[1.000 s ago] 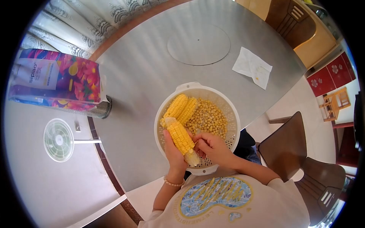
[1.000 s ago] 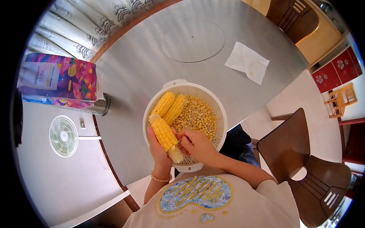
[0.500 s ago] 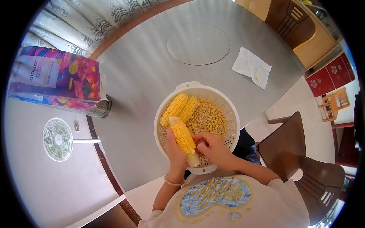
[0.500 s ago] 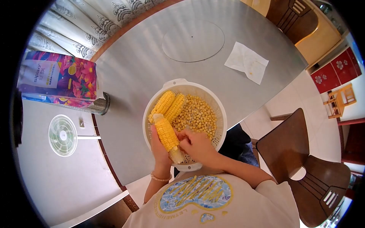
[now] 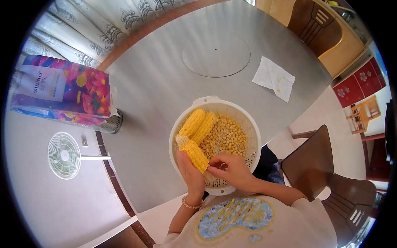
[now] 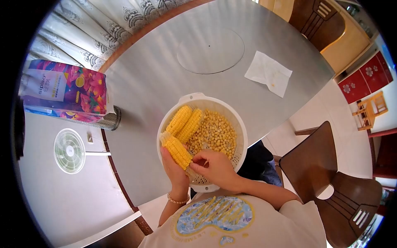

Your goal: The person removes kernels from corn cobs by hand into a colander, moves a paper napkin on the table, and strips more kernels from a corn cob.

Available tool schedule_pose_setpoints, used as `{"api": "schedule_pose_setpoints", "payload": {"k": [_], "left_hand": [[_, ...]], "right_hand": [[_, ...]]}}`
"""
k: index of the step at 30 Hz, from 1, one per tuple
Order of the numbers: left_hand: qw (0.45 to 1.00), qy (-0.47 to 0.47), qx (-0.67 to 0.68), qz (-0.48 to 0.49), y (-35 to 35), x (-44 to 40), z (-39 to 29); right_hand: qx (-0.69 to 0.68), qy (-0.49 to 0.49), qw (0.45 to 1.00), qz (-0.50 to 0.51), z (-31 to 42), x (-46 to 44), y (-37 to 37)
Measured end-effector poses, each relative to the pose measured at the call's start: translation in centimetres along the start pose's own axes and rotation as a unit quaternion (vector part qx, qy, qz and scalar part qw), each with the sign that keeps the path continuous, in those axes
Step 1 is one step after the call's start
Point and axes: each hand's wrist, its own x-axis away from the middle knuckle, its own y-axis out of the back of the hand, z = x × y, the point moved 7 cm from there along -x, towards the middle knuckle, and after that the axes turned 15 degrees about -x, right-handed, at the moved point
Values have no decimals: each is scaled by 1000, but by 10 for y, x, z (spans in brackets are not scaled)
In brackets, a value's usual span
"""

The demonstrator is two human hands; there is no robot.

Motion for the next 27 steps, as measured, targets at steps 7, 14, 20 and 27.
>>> {"api": "schedule_pose_setpoints", "payload": {"k": [7,14,20,27], "left_hand": [[1000,11,-13,8,-2,4,-2],[998,-19,-47,24,-3,7,-6],[1000,6,-14,-9,-2,5,6],[1000,16,3,4,1,3,3]], "right_hand": [[-5,77,996,-39,4,3,4],[-102,-58,993,-21,-14,0,3],[-10,48,997,-53,2,2,1],[210,352,911,-43,41,16,-9]]}}
